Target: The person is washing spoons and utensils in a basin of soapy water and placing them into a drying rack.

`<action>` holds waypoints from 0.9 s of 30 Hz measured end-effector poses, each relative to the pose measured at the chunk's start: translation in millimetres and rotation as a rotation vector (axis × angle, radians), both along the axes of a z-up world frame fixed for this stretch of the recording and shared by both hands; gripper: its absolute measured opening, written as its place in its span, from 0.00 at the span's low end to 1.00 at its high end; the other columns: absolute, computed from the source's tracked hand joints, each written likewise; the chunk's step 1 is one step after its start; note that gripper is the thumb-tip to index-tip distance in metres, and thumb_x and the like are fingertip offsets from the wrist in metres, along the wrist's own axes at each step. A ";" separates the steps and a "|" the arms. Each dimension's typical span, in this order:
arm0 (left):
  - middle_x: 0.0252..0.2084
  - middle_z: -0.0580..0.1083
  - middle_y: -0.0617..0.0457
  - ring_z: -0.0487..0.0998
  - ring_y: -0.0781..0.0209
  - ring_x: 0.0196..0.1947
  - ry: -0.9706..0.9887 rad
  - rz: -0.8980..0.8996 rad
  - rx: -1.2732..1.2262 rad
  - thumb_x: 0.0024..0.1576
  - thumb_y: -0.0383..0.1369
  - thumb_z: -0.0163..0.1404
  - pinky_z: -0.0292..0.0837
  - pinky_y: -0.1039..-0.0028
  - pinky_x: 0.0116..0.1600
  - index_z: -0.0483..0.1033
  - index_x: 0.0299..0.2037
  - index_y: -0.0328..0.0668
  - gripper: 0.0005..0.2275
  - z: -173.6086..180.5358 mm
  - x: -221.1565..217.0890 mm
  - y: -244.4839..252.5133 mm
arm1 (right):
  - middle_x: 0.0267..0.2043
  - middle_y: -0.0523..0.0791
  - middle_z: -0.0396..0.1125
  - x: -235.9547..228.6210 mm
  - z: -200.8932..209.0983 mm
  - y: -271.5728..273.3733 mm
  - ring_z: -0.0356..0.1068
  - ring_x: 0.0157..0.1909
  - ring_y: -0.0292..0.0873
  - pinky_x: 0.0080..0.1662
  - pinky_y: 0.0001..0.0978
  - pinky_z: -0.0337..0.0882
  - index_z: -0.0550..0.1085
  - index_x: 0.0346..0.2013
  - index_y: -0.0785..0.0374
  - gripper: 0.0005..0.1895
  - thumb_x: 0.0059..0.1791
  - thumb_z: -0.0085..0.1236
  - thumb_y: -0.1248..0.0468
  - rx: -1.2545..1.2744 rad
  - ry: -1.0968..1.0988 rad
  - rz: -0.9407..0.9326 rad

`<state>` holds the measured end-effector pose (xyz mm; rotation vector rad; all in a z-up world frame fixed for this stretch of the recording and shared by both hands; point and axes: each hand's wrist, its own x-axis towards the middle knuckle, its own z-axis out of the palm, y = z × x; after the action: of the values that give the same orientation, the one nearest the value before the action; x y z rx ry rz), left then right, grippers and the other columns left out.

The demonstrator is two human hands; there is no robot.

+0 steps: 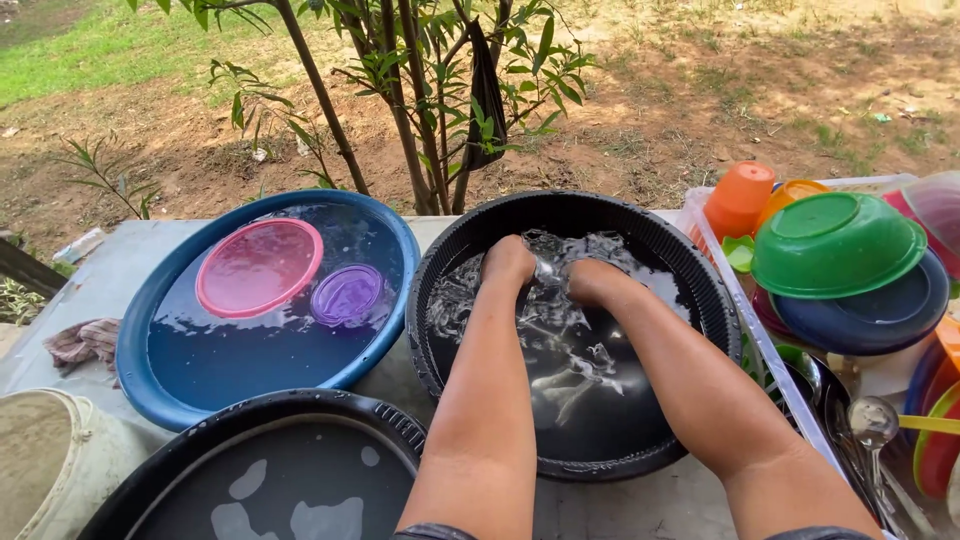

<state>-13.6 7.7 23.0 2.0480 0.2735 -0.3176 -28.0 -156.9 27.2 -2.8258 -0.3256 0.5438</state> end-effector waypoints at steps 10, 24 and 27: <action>0.62 0.71 0.51 0.70 0.54 0.65 0.116 0.049 -0.244 0.66 0.44 0.39 0.66 0.58 0.66 0.69 0.64 0.52 0.19 -18.8 28.7 1.4 | 0.26 0.54 0.72 0.0 -3.6 1.1 0.73 0.28 0.52 0.35 0.45 0.77 0.79 0.29 0.71 0.13 0.52 0.50 0.68 -0.032 0.011 0.015; 0.47 0.79 0.38 0.79 0.34 0.53 -0.094 -0.168 0.272 0.63 0.39 0.48 0.76 0.48 0.56 0.79 0.57 0.40 0.17 12.1 -5.8 -1.4 | 0.36 0.46 0.76 -13.7 22.4 25.0 0.76 0.44 0.36 0.55 0.23 0.72 0.80 0.52 0.65 0.20 0.55 0.46 0.58 -0.249 0.255 -0.217; 0.48 0.79 0.35 0.80 0.33 0.53 -0.128 -0.182 0.249 0.59 0.40 0.53 0.73 0.48 0.58 0.78 0.56 0.38 0.19 -5.3 11.3 1.1 | 0.37 0.58 0.75 -28.4 13.9 9.8 0.76 0.42 0.56 0.51 0.42 0.78 0.80 0.41 0.75 0.14 0.54 0.47 0.70 -0.137 -0.089 0.115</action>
<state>-2.3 8.8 17.7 2.3346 0.0493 -0.2728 -56.3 -147.2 41.1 -2.9844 -0.4886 0.4809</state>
